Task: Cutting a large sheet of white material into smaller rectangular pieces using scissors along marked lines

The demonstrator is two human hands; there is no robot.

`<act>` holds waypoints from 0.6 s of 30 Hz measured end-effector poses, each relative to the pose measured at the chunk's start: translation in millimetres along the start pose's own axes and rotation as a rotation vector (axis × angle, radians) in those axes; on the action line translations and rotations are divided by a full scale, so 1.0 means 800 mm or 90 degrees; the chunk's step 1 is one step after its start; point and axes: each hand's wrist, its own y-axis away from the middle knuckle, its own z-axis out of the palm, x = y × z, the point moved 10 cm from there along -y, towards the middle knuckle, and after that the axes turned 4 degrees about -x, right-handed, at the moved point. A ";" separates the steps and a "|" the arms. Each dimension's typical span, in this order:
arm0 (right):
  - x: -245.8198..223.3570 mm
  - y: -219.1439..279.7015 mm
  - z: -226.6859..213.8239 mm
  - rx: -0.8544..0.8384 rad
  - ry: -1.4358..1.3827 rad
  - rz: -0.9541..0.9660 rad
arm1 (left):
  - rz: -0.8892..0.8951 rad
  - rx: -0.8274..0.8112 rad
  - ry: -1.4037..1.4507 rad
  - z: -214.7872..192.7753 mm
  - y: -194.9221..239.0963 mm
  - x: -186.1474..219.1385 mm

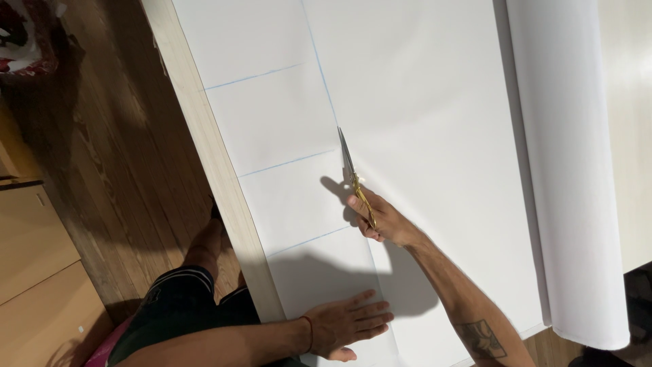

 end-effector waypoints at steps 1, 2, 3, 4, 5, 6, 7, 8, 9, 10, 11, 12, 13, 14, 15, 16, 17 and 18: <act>-0.003 -0.001 0.000 -0.001 0.001 0.000 | -0.001 0.001 0.000 0.000 0.000 0.000; -0.009 -0.002 0.002 -0.007 -0.008 -0.018 | 0.004 0.007 0.012 0.000 0.001 0.001; -0.016 -0.003 0.003 -0.014 -0.016 -0.037 | 0.008 0.012 0.024 -0.001 0.001 0.001; -0.017 -0.006 0.001 -0.015 -0.014 -0.038 | 0.007 0.013 0.022 0.001 0.001 0.000; -0.015 -0.009 -0.001 -0.008 -0.008 -0.025 | 0.011 0.032 0.072 -0.001 0.002 -0.001; -0.013 -0.011 -0.004 -0.001 -0.001 -0.012 | 0.014 0.051 0.122 -0.002 0.004 -0.001; -0.014 -0.013 -0.005 0.000 -0.002 -0.011 | 0.015 0.051 0.123 -0.002 0.004 -0.001; -0.017 -0.015 -0.005 -0.001 -0.016 -0.025 | 0.026 0.066 0.208 -0.004 0.005 -0.001; -0.022 -0.018 -0.005 -0.003 -0.028 -0.040 | 0.035 0.082 0.292 -0.006 0.006 -0.003; -0.024 -0.018 -0.005 -0.004 -0.028 -0.040 | 0.034 0.083 0.291 -0.005 0.006 -0.003; -0.025 -0.019 -0.006 -0.002 -0.016 -0.031 | 0.045 0.108 0.336 -0.010 0.008 -0.003; -0.027 -0.020 -0.007 0.000 -0.005 -0.021 | 0.057 0.133 0.380 -0.015 0.009 -0.005; -0.031 -0.020 -0.007 0.001 -0.005 -0.022 | 0.058 0.133 0.380 -0.017 0.009 -0.005; -0.035 -0.021 -0.008 0.002 -0.002 -0.024 | 0.049 0.115 0.343 -0.014 0.009 -0.004; -0.038 -0.021 -0.008 0.003 0.000 -0.025 | 0.040 0.097 0.308 -0.012 0.008 -0.003; -0.040 -0.022 -0.010 0.004 0.000 -0.024 | 0.041 0.097 0.309 -0.012 0.007 -0.003; -0.041 -0.023 -0.010 0.004 0.005 -0.014 | 0.046 0.108 0.341 -0.014 0.008 -0.004; -0.042 -0.025 -0.010 0.004 0.011 -0.003 | 0.050 0.119 0.372 -0.017 0.009 -0.005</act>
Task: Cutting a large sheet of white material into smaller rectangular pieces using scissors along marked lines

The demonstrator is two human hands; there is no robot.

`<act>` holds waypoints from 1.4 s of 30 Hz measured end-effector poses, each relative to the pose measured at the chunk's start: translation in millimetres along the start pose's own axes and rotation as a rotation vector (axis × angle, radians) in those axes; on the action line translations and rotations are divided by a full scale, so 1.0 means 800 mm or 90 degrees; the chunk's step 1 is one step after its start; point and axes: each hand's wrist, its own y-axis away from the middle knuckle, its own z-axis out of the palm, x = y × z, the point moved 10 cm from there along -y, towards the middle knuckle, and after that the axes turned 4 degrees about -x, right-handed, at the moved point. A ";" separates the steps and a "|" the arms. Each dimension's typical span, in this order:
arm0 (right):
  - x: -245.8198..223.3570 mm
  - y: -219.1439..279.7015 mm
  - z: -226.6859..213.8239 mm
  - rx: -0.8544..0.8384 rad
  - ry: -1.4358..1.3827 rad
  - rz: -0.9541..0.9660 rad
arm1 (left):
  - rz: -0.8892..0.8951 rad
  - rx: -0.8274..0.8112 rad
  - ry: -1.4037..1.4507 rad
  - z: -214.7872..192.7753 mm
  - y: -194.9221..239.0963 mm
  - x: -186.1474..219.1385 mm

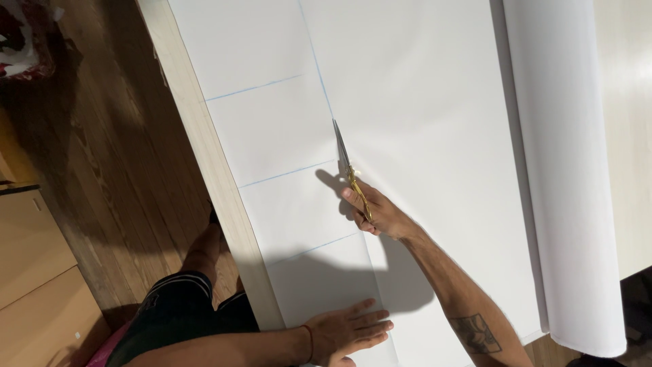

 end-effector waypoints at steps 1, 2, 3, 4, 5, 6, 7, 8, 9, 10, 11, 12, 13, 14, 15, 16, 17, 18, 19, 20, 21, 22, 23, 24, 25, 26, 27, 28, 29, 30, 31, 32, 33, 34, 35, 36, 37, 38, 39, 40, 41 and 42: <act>0.000 -0.002 -0.001 0.000 0.000 0.000 | 0.000 0.000 0.000 0.000 -0.001 0.000; 0.002 -0.005 -0.003 0.003 -0.010 0.009 | -0.002 -0.007 -0.008 0.000 -0.001 -0.001; 0.004 -0.007 -0.005 0.006 -0.021 0.018 | -0.004 -0.014 -0.015 0.001 -0.001 -0.001; 0.003 -0.008 -0.005 0.005 -0.021 0.019 | -0.004 -0.014 -0.015 0.003 -0.002 0.000; 0.000 -0.010 -0.006 0.004 -0.016 0.015 | -0.017 -0.040 -0.154 0.009 -0.003 -0.003; -0.002 -0.012 -0.007 0.002 -0.012 0.010 | -0.030 -0.065 -0.294 0.014 -0.003 -0.006; -0.006 -0.014 -0.008 0.002 -0.011 0.010 | -0.030 -0.065 -0.295 0.025 -0.003 -0.011; -0.009 -0.015 -0.009 0.002 -0.007 0.012 | -0.022 -0.012 -0.258 0.027 -0.003 -0.013; -0.011 -0.015 -0.009 0.002 -0.003 0.017 | -0.013 0.041 -0.219 0.029 -0.003 -0.013; -0.019 -0.016 -0.008 0.002 -0.002 0.017 | -0.014 0.042 -0.218 0.031 -0.002 -0.014; -0.034 -0.015 -0.004 -0.014 -0.003 -0.014 | -0.021 0.033 -0.232 0.035 -0.001 -0.016; -0.048 -0.015 0.000 -0.030 -0.004 -0.046 | -0.028 0.023 -0.246 0.038 0.000 -0.018; -0.046 -0.018 -0.001 -0.030 -0.004 -0.045 | -0.029 0.024 -0.245 0.042 -0.001 -0.018; -0.042 -0.021 -0.004 -0.022 -0.010 -0.036 | -0.036 0.017 -0.332 0.047 -0.001 -0.018; -0.039 -0.024 -0.008 -0.012 -0.015 -0.027 | -0.042 0.010 -0.421 0.052 -0.001 -0.020; -0.044 -0.025 -0.008 -0.012 -0.015 -0.027 | -0.042 0.010 -0.421 0.049 -0.002 -0.020; -0.049 -0.025 -0.007 -0.016 -0.002 -0.028 | -0.044 -0.008 -0.452 0.049 -0.002 -0.021; -0.055 -0.025 -0.007 -0.021 0.011 -0.029 | -0.046 -0.025 -0.482 0.050 -0.003 -0.021; -0.058 -0.028 -0.007 -0.020 0.011 -0.030 | -0.045 -0.025 -0.483 0.050 -0.004 -0.021; -0.061 -0.031 -0.007 -0.024 -0.005 -0.031 | -0.049 -0.021 -0.489 0.050 -0.005 -0.020; -0.063 -0.033 -0.006 -0.029 -0.022 -0.031 | -0.053 -0.016 -0.495 0.050 -0.005 -0.019; -0.062 -0.035 -0.008 -0.029 -0.021 -0.032 | -0.053 -0.016 -0.495 0.051 -0.006 -0.018; -0.063 -0.038 -0.007 -0.042 -0.035 -0.045 | -0.054 -0.081 -0.536 0.064 -0.008 -0.024; -0.064 -0.041 -0.007 -0.056 -0.049 -0.058 | -0.056 -0.147 -0.575 0.076 -0.008 -0.030; -0.070 -0.039 -0.006 -0.056 -0.048 -0.058 | -0.056 -0.147 -0.576 0.075 -0.009 -0.030; -0.067 -0.039 -0.010 -0.034 -0.030 -0.021 | -0.057 -0.169 -0.595 0.079 -0.009 -0.032; -0.065 -0.037 -0.014 -0.012 -0.013 0.016 | -0.059 -0.192 -0.614 0.082 -0.008 -0.034; -0.063 -0.042 -0.016 -0.011 -0.012 0.015 | -0.059 -0.193 -0.615 0.075 -0.008 -0.031; -0.066 -0.047 -0.015 -0.025 -0.032 -0.013 | -0.059 -0.200 -0.627 0.069 -0.007 -0.029; -0.069 -0.052 -0.014 -0.039 -0.051 -0.042 | -0.059 -0.207 -0.639 0.063 -0.007 -0.027; -0.074 -0.051 -0.014 -0.039 -0.051 -0.042 | -0.059 -0.206 -0.639 0.066 -0.006 -0.028; -0.066 -0.050 -0.020 -0.005 -0.023 0.026 | -0.065 -0.128 -0.633 0.055 -0.008 -0.024; -0.057 -0.047 -0.027 0.030 0.004 0.095 | -0.070 -0.051 -0.623 0.044 -0.008 -0.017; -0.057 -0.049 -0.028 0.030 0.003 0.096 | -0.069 -0.051 -0.622 0.048 -0.008 -0.018; -0.071 -0.054 -0.022 -0.011 -0.028 0.023 | -0.084 -0.017 -0.617 0.044 -0.009 -0.019; -0.086 -0.056 -0.016 -0.052 -0.059 -0.050 | -0.098 0.017 -0.611 0.041 -0.009 -0.021; -0.088 -0.056 -0.016 -0.053 -0.060 -0.050 | -0.098 0.017 -0.611 0.035 -0.011 -0.019; -0.083 -0.057 -0.021 -0.028 -0.025 -0.014 | -0.087 -0.070 -0.611 0.044 -0.013 -0.023; -0.079 -0.057 -0.027 -0.002 0.010 0.022 | -0.075 -0.158 -0.609 0.054 -0.013 -0.027; -0.081 -0.059 -0.027 -0.001 0.010 0.022 | -0.075 -0.158 -0.609 0.070 -0.013 -0.034; -0.082 -0.060 -0.028 0.002 0.009 0.028 | -0.061 -0.146 -0.653 0.084 -0.013 -0.039; -0.083 -0.062 -0.030 0.006 0.009 0.034 | -0.048 -0.133 -0.697 0.098 -0.013 -0.045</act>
